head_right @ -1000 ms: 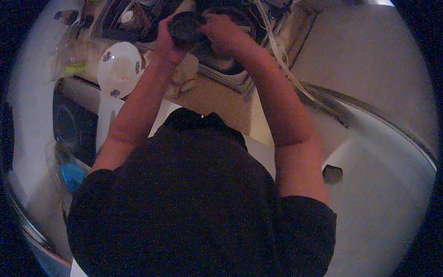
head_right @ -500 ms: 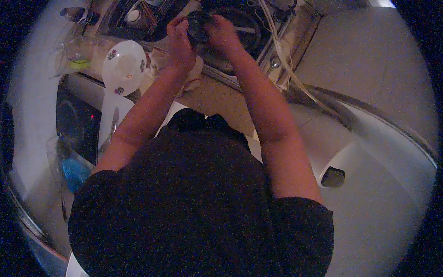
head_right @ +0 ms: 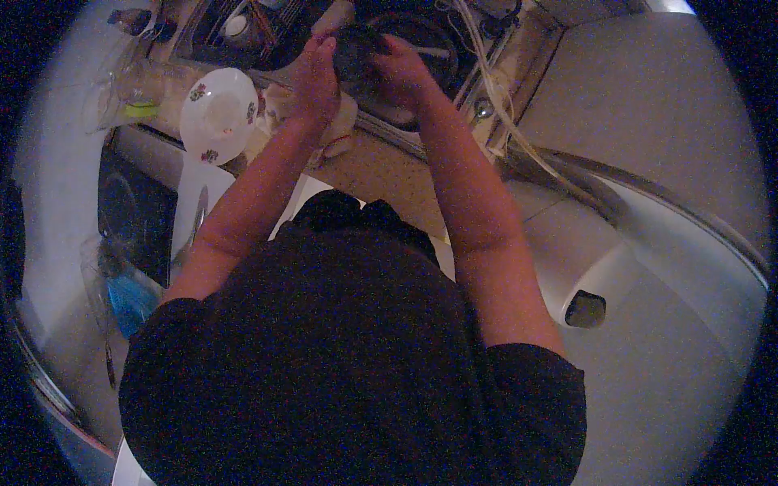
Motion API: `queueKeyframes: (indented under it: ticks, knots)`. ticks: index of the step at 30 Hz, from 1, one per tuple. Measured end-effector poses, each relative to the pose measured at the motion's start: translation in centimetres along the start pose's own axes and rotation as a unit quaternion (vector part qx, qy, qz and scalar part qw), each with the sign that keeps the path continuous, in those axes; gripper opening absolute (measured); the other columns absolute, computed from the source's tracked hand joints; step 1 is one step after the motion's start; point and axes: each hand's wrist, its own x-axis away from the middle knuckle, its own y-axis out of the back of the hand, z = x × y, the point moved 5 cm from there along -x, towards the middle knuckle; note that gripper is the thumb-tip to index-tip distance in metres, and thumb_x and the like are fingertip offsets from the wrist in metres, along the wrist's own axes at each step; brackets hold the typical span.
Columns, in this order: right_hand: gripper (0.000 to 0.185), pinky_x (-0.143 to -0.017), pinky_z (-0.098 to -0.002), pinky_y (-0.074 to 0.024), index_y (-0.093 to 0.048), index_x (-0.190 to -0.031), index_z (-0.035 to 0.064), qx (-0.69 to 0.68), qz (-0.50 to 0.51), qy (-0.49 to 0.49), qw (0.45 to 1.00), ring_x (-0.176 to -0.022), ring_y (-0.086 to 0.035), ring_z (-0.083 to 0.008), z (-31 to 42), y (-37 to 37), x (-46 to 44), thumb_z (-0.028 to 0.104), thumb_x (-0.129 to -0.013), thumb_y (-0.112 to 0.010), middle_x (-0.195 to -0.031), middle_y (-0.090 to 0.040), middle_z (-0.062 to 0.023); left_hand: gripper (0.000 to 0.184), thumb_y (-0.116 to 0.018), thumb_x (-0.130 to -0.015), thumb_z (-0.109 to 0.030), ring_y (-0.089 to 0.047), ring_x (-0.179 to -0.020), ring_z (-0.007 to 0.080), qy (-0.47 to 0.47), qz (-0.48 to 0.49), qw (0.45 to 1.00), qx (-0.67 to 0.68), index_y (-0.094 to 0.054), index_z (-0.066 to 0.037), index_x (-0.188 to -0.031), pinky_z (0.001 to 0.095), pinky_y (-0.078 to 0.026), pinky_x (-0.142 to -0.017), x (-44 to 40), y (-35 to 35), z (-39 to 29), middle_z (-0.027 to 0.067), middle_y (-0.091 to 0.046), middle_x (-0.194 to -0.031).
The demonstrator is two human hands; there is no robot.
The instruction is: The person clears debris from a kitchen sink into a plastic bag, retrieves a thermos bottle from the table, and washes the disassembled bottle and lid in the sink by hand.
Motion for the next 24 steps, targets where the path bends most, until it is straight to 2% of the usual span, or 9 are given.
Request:
queueKeyframes:
  ticks: [2, 3, 6, 8, 9, 12, 14, 18, 24]
  knots:
    - [0.031, -0.078, -0.0347, -0.0457, -0.055, -0.108, 0.0000, 0.246, -0.094, 0.081, 0.961, -0.086, -0.059, -0.0248, -1.3, 2.6, -1.6, 0.017, -0.083, -0.051, -0.101, -0.060, -0.0147, 0.040, -0.041, -0.090, -0.032, -0.047, -0.099, 0.0151, 0.035, 0.002, 0.999, -0.012, -0.047, 0.000, -0.113, 0.0283, -0.036, -0.089, 1.0, -0.7, -1.6, 0.0092, -0.051, -0.107]
    - [0.032, -0.079, -0.0353, -0.0453, -0.055, -0.108, -0.0002, 0.363, -0.138, 0.119, 0.914, -0.088, -0.059, -0.0265, -1.4, 3.7, -2.2, 0.019, -0.084, -0.051, -0.102, -0.060, -0.0163, 0.039, -0.043, -0.089, -0.030, -0.048, -0.100, 0.0156, -0.042, 0.015, 0.997, -0.067, -0.046, 0.000, -0.114, 0.0278, -0.038, -0.088, 1.0, -0.7, -1.7, 0.0090, -0.051, -0.108]
    - [0.034, -0.083, -0.0366, -0.0436, -0.056, -0.108, -0.0005, 0.298, -0.161, 0.111, 0.934, -0.092, -0.058, -0.0313, -1.0, 5.4, -2.4, 0.024, -0.085, -0.051, -0.104, -0.058, -0.0212, 0.038, -0.049, -0.086, -0.024, -0.050, -0.101, 0.0168, -0.096, 0.054, 0.989, -0.095, -0.044, -0.002, -0.116, 0.0269, -0.042, -0.084, 1.2, -1.2, -0.6, 0.0085, -0.052, -0.110]
    - [0.033, -0.084, -0.0367, -0.0426, -0.055, -0.109, 0.0014, 0.308, -0.215, 0.178, 0.910, -0.094, -0.056, -0.0315, 1.0, 4.9, -1.4, 0.022, -0.083, -0.053, -0.104, -0.058, -0.0207, 0.038, -0.053, -0.084, -0.019, -0.053, -0.098, 0.0174, 0.102, 0.076, 0.989, 0.070, -0.042, -0.003, -0.117, 0.0268, -0.045, -0.080, 1.9, -2.5, 0.2, 0.0083, -0.053, -0.109]
    - [0.033, -0.085, -0.0368, -0.0421, -0.055, -0.109, 0.0024, 0.312, -0.241, 0.211, 0.895, -0.095, -0.056, -0.0316, 2.2, 4.5, -0.6, 0.021, -0.082, -0.055, -0.104, -0.057, -0.0205, 0.040, -0.053, -0.084, -0.016, -0.053, -0.099, 0.0203, 0.096, 0.100, 0.989, 0.055, -0.040, -0.004, -0.121, 0.0294, -0.044, -0.083, 1.9, -2.7, 0.2, 0.0094, -0.052, -0.110]
    - [0.034, -0.083, -0.0337, -0.0430, -0.055, -0.108, 0.0045, 0.481, -0.243, 0.353, 0.765, -0.092, -0.055, -0.0272, 4.6, 1.8, 1.8, 0.016, -0.076, -0.057, -0.098, -0.057, -0.0147, 0.044, -0.051, -0.084, -0.011, -0.052, -0.100, 0.0249, 0.138, 0.139, 0.977, 0.085, -0.037, -0.007, -0.125, 0.0341, -0.043, -0.088, 2.1, -3.4, 1.2, 0.0108, -0.052, -0.112]
    - [0.045, -0.088, -0.0363, -0.0406, -0.053, -0.111, 0.0070, 0.512, -0.203, 0.405, 0.729, -0.101, -0.050, -0.0313, 5.1, 0.1, 3.3, 0.007, -0.067, -0.058, -0.107, -0.052, -0.0157, 0.039, -0.051, -0.084, -0.014, -0.052, -0.100, 0.0228, 0.244, 0.115, 0.942, 0.200, -0.041, -0.008, -0.122, 0.0330, -0.044, -0.087, 1.2, -4.1, 3.3, 0.0095, -0.052, -0.110]
    - [0.054, -0.090, -0.0379, -0.0402, -0.051, -0.112, 0.0081, 0.565, -0.123, 0.450, 0.681, -0.107, -0.045, -0.0342, 5.4, -2.8, 5.5, 0.001, -0.059, -0.056, -0.113, -0.048, -0.0159, 0.031, -0.053, -0.084, -0.015, -0.055, -0.092, 0.0191, 0.205, 0.167, 0.918, 0.296, -0.047, -0.009, -0.113, 0.0313, -0.047, -0.081, -1.0, -4.6, 7.3, 0.0065, -0.055, -0.104]
    - [0.053, -0.091, -0.0356, -0.0410, -0.053, -0.112, 0.0070, 0.441, -0.173, 0.326, 0.818, -0.102, -0.051, -0.0315, 6.5, 0.3, 2.3, -0.002, -0.060, -0.054, -0.110, -0.052, -0.0161, 0.028, -0.059, -0.079, -0.008, -0.059, -0.083, 0.0175, 0.231, 0.117, 0.941, 0.220, -0.052, -0.006, -0.107, 0.0297, -0.051, -0.070, -1.4, -4.0, 4.9, 0.0063, -0.059, -0.094]
